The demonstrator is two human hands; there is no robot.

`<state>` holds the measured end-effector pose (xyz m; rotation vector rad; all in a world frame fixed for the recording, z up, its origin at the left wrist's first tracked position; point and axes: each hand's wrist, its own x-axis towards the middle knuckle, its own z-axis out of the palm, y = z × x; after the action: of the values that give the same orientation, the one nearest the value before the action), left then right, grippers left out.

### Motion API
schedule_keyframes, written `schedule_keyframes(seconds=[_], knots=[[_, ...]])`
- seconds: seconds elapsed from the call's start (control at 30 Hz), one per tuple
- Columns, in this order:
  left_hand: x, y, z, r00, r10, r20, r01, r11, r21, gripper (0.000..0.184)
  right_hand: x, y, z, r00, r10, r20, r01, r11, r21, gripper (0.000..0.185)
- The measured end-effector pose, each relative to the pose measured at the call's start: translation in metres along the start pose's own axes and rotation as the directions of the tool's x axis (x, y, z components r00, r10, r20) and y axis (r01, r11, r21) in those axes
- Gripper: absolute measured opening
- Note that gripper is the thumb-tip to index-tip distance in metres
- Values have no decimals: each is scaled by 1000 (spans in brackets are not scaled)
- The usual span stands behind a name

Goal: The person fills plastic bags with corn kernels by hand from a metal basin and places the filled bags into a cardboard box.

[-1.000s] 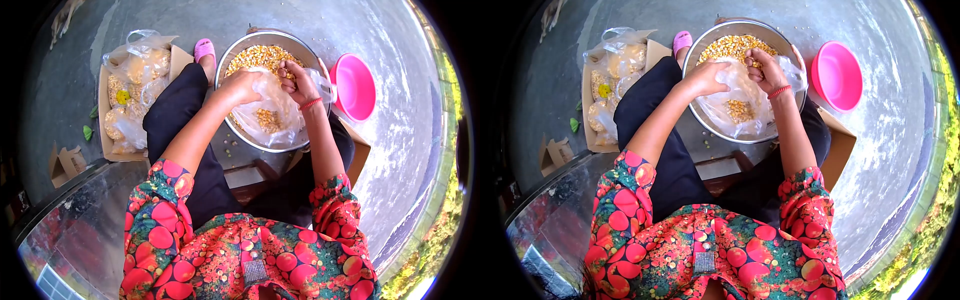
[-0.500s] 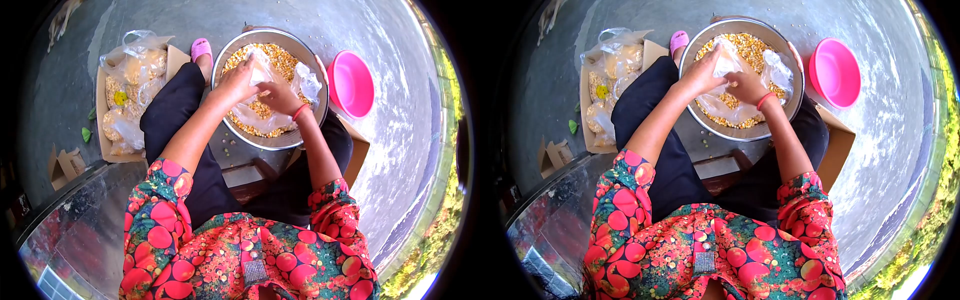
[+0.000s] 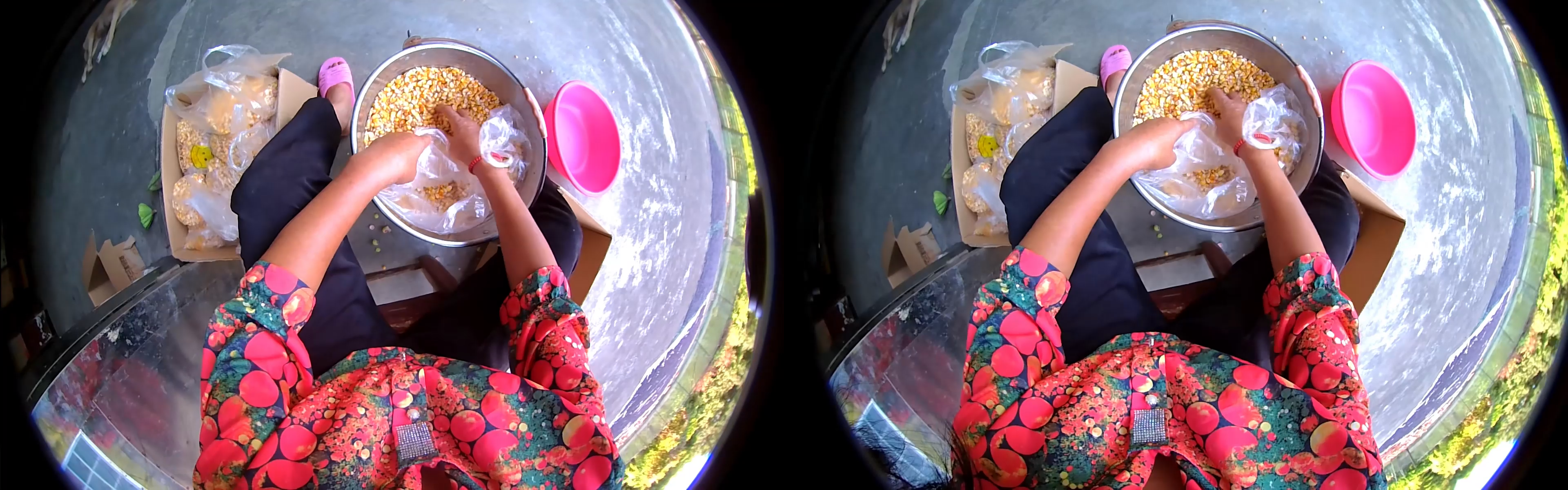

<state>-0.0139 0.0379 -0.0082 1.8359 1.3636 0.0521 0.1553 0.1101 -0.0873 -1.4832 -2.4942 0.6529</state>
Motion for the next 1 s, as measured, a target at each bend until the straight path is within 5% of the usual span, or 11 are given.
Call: schedule_keyframes(seconds=[0.07,0.13,0.17,0.2,0.27,0.37,0.63,0.7,0.73,0.83,1.0], knots=[[-1,1,-1,1000,-23,0,23,1000,5,53,1,10,13,999,-31,8,30,999,37,31],[2,0,-3,999,-47,-11,47,999,14,51,5,14,11,984,83,159,-124,956,266,21],[3,-2,-5,994,-93,-58,95,995,27,49,4,15,11,916,235,324,-396,653,646,17],[4,-3,-6,985,-139,-106,144,989,36,47,3,16,6,908,190,373,-416,302,858,19],[5,-5,-7,980,-153,-125,159,986,44,42,10,9,-26,867,76,492,-493,3,870,16],[5,-5,-8,973,-203,-113,212,975,70,39,13,-24,-68,908,36,417,-414,-65,908,14],[2,-1,-14,960,-210,-186,223,974,50,40,-20,-67,-93,806,-325,494,-345,421,839,19],[1,-1,-12,963,-210,-166,224,972,67,40,-22,-61,-81,795,-477,376,123,732,670,19],[2,-2,-9,967,-196,-166,209,975,70,41,-19,-55,-77,796,-475,375,122,732,670,19],[2,-4,-6,977,-157,-146,167,984,60,44,-8,-48,-79,960,-14,280,-84,938,335,17],[2,-3,-7,993,-120,-11,120,991,62,47,4,17,-9,994,-50,-95,61,991,118,29]])
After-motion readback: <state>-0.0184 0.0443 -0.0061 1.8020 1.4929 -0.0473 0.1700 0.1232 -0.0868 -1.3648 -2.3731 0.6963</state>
